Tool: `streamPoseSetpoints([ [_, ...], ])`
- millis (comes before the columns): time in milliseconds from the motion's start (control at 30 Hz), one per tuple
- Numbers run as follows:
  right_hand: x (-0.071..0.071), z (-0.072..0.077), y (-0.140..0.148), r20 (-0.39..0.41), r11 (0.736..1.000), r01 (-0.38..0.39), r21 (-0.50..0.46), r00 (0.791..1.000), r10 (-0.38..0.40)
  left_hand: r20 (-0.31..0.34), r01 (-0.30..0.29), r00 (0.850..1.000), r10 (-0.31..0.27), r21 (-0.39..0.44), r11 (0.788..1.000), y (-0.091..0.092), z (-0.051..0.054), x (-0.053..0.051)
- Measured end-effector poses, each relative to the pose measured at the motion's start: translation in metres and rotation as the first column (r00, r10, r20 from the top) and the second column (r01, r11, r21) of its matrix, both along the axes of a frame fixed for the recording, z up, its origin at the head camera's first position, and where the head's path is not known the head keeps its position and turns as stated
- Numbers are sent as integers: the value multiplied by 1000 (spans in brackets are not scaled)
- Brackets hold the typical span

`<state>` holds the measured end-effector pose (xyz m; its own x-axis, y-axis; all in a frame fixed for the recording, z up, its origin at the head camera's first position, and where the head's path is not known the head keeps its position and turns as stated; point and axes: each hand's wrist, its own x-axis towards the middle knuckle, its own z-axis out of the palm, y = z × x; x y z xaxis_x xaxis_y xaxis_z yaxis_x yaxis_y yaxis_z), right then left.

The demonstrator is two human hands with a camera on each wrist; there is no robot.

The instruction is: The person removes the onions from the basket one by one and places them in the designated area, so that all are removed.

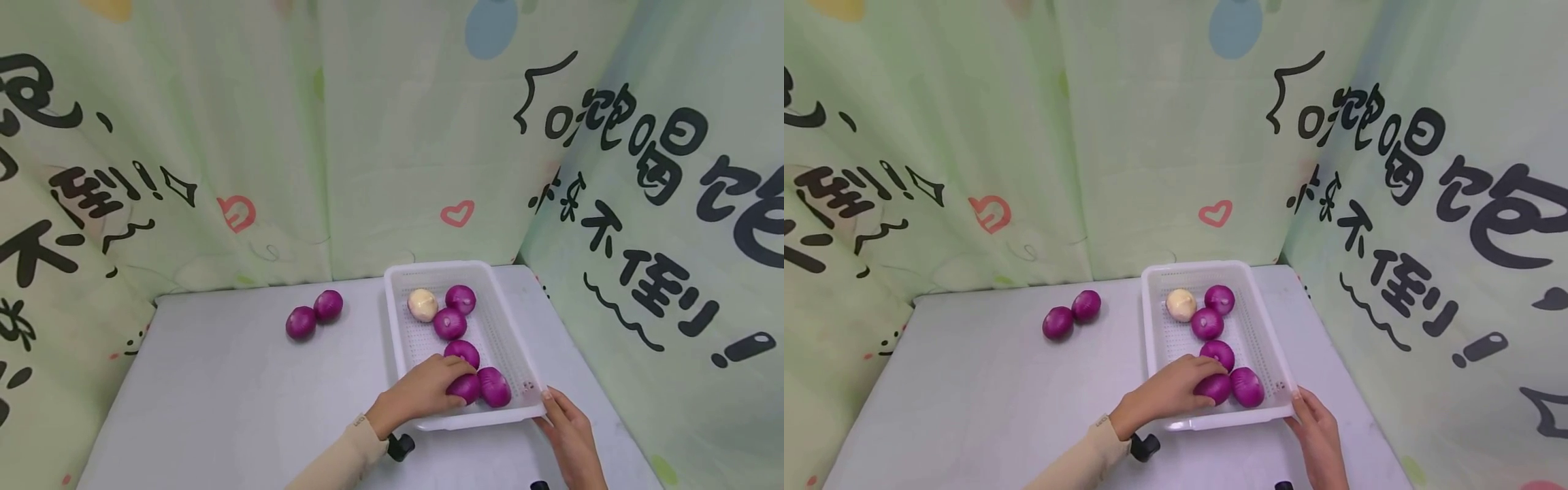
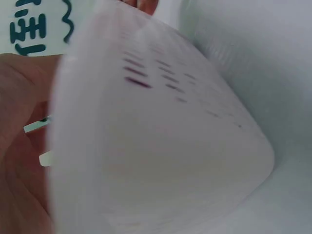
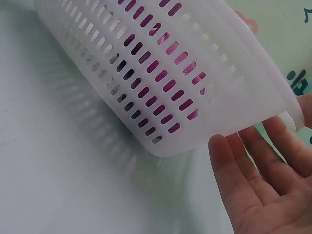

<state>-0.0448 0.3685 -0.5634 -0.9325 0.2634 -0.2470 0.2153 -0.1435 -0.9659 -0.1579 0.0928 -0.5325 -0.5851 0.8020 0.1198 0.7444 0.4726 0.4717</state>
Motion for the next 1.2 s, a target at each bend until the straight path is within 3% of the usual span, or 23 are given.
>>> streamPoseSetpoints([
  [133, 0, 1, 0, 5, 1000, 2, -1, 1000, -2, 33, -38, 999, 35, 87, 995, -9, 12, -1],
  [300, -2, 2, -1, 35, 1000, 7, 16, 999, -8, 126, -116, 988, 91, 204, 972, -24, 27, -2],
  [500, 0, 1, 0, 3, 1000, -6, 3, 1000, 6, 214, -215, 965, 149, 329, 919, -39, 36, -8],
  [667, 0, 1, 1, 17, 1000, -6, 10, 1000, 6, 293, -305, 937, 193, 406, 862, -54, 37, -16],
  [800, -1, 1, 1, 31, 1000, -6, 19, 1000, 6, 345, -363, 912, 223, 421, 831, -67, 37, -21],
  [900, 0, 0, 1, 27, 1000, -6, 18, 1000, 6, 358, -387, 901, 244, 413, 824, -77, 36, -24],
  [1200, -1, 0, 0, 38, 999, 2, 34, 999, -3, 343, -429, 890, 300, 409, 806, -107, 32, -35],
])
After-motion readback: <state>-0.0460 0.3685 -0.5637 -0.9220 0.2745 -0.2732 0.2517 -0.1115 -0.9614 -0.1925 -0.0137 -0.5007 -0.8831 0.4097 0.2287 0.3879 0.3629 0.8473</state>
